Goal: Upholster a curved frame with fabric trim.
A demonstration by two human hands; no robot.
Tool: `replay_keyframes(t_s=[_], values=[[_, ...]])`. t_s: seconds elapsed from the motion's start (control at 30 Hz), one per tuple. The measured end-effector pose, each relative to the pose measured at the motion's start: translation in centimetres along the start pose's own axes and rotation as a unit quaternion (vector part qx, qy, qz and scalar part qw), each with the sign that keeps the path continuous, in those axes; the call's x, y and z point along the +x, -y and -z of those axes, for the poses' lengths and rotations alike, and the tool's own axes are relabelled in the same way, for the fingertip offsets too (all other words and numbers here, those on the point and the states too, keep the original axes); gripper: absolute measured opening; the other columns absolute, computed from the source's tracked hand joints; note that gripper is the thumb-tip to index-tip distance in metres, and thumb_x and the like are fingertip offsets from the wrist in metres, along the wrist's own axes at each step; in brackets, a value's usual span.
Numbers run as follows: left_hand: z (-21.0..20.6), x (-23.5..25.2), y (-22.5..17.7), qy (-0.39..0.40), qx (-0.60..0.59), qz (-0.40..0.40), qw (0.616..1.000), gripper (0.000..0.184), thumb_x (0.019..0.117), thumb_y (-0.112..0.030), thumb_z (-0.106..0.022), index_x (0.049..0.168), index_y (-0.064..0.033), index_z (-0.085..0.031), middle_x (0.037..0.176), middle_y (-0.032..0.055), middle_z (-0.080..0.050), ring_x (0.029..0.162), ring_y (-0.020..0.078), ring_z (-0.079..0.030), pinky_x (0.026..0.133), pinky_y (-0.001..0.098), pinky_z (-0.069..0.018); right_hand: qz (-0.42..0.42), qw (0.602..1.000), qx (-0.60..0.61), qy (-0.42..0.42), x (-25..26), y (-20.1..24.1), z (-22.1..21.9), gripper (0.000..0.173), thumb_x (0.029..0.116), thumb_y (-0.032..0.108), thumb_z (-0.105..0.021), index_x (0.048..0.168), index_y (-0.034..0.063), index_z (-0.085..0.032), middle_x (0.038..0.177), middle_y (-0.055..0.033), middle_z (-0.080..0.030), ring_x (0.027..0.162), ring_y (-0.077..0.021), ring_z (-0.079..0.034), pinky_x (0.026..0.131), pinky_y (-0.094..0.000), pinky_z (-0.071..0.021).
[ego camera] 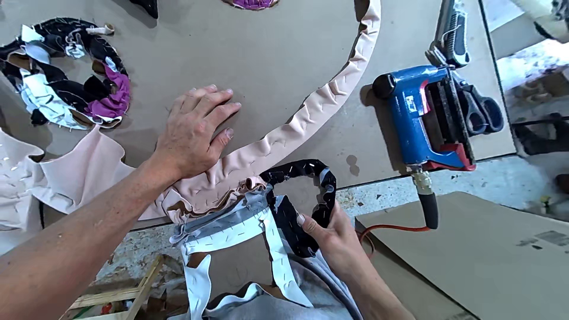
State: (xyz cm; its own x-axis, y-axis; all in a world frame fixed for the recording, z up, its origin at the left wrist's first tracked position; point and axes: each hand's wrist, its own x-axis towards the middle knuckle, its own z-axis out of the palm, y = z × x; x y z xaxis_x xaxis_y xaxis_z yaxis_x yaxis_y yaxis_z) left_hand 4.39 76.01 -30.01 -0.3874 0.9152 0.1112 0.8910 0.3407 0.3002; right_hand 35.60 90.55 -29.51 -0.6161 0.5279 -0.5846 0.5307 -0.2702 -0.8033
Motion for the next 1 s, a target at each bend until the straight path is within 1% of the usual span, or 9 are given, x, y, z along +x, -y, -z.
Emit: replay_keyframes(t_s=[0.13, 0.23, 0.3, 0.4, 0.53, 0.63, 0.77, 0.9, 1.0], values=[[-0.1, 0.3, 0.0, -0.004, -0.020, -0.008, 1.000, 0.048, 0.1039, -0.040, -0.038, 0.142, -0.0199, -0.060, 0.156, 0.0028, -0.049, 0.151, 0.0292, -0.034, 0.122, 0.0534, -0.0238, 0.004, 1.000, -0.015, 0.011, 0.2, 0.1, 0.3, 0.061, 0.0811, 0.025, -0.079, 0.133, 0.0106, -0.051, 0.098, -0.0039, -0.072, 0.087, -0.0148, -0.074, 0.076, -0.0323, -0.0638], [-0.3, 2.8, -1.0, -0.045, -0.140, -0.033, 0.989, 0.038, 0.1019, -0.026, -0.044, 0.126, -0.0111, -0.070, 0.137, 0.0070, -0.064, 0.135, 0.0245, -0.052, 0.114, 0.0461, -0.0385, -0.005, 1.000, -0.007, 0.018, 0.2, -0.1, 0.2, 0.063, 0.0808, 0.025, -0.080, 0.134, 0.0105, -0.050, 0.101, -0.0032, -0.072, 0.090, -0.0139, -0.073, 0.079, -0.0315, -0.0636], [-0.1, 6.1, -3.9, -0.038, -0.220, -0.086, 0.971, 0.033, 0.1007, -0.017, -0.048, 0.122, -0.0060, -0.071, 0.124, 0.0100, -0.068, 0.119, 0.0208, -0.062, 0.104, 0.0399, -0.0507, -0.009, 1.000, 0.000, 0.026, 0.3, -0.1, 0.1, 0.065, 0.0815, 0.026, -0.081, 0.136, 0.0102, -0.049, 0.102, -0.0036, -0.072, 0.092, -0.0144, -0.073, 0.081, -0.0318, -0.0634], [-1.3, 10.9, -9.7, 0.055, -0.261, -0.236, 0.934, 0.025, 0.1000, -0.020, -0.058, 0.114, -0.0096, -0.075, 0.110, 0.0059, -0.073, 0.106, 0.0171, -0.068, 0.094, 0.0398, -0.0560, -0.010, 0.999, 0.013, 0.032, 0.4, -0.5, 0.2, 0.067, 0.0829, 0.026, -0.081, 0.138, 0.0080, -0.048, 0.103, -0.0054, -0.072, 0.091, -0.0163, -0.073, 0.080, -0.0332, -0.0639], [-4.2, 13.1, -13.5, 0.257, -0.139, -0.375, 0.880, 0.036, 0.1050, -0.041, -0.051, 0.091, -0.0152, -0.072, 0.078, 0.0009, -0.067, 0.077, 0.0200, -0.067, 0.067, 0.0458, -0.0511, 0.002, 1.000, 0.011, 0.026, 0.3, -0.6, 0.2, 0.067, 0.0825, 0.027, -0.082, 0.136, 0.0051, -0.047, 0.105, -0.0054, -0.071, 0.092, -0.0149, -0.073, 0.081, -0.0311, -0.0634], [-4.5, 12.9, -13.2, 0.285, -0.090, -0.406, 0.864, 0.049, 0.1066, -0.048, -0.043, 0.084, -0.0135, -0.068, 0.064, 0.0018, -0.057, 0.064, 0.0218, -0.061, 0.058, 0.0441, -0.0432, 0.012, 1.000, -0.007, 0.014, 0.1, -0.5, 0.1, 0.068, 0.0817, 0.031, -0.082, 0.134, 0.0053, -0.048, 0.099, -0.0030, -0.070, 0.085, -0.0128, -0.072, 0.075, -0.0292, -0.0626], [-4.2, 13.3, -12.6, 0.301, -0.087, -0.422, 0.851, 0.055, 0.1072, -0.051, -0.040, 0.081, -0.0109, -0.068, 0.062, 0.0040, -0.057, 0.065, 0.0234, -0.060, 0.061, 0.0457, -0.0426, 0.010, 1.000, -0.021, 0.007, -0.1, -0.1, 0.2, 0.070, 0.0816, 0.030, -0.082, 0.137, 0.0058, -0.046, 0.102, -0.0034, -0.070, 0.089, -0.0133, -0.072, 0.078, -0.0294, -0.0631], [-4.1, 13.2, -12.7, 0.300, -0.142, -0.427, 0.841, 0.042, 0.1072, -0.047, -0.044, 0.100, -0.0162, -0.071, 0.074, 0.0013, -0.065, 0.073, 0.0209, -0.064, 0.064, 0.0456, -0.0460, 0.016, 0.999, -0.037, 0.002, -0.1, 0.4, 0.3, 0.069, 0.0818, 0.029, -0.083, 0.135, 0.0048, -0.046, 0.100, -0.0044, -0.070, 0.085, -0.0142, -0.072, 0.075, -0.0295, -0.0633], [-4.1, 13.0, -13.1, 0.331, -0.171, -0.425, 0.825, 0.036, 0.1062, -0.044, -0.049, 0.105, -0.0182, -0.074, 0.083, 0.0036, -0.069, 0.081, 0.0232, -0.066, 0.068, 0.0477, -0.0477, 0.013, 0.999, -0.029, 0.014, -0.1, 0.5, 0.4, 0.068, 0.0841, 0.025, -0.081, 0.137, 0.0034, -0.044, 0.104, -0.0072, -0.070, 0.088, -0.0174, -0.073, 0.077, -0.0324, -0.0638]])
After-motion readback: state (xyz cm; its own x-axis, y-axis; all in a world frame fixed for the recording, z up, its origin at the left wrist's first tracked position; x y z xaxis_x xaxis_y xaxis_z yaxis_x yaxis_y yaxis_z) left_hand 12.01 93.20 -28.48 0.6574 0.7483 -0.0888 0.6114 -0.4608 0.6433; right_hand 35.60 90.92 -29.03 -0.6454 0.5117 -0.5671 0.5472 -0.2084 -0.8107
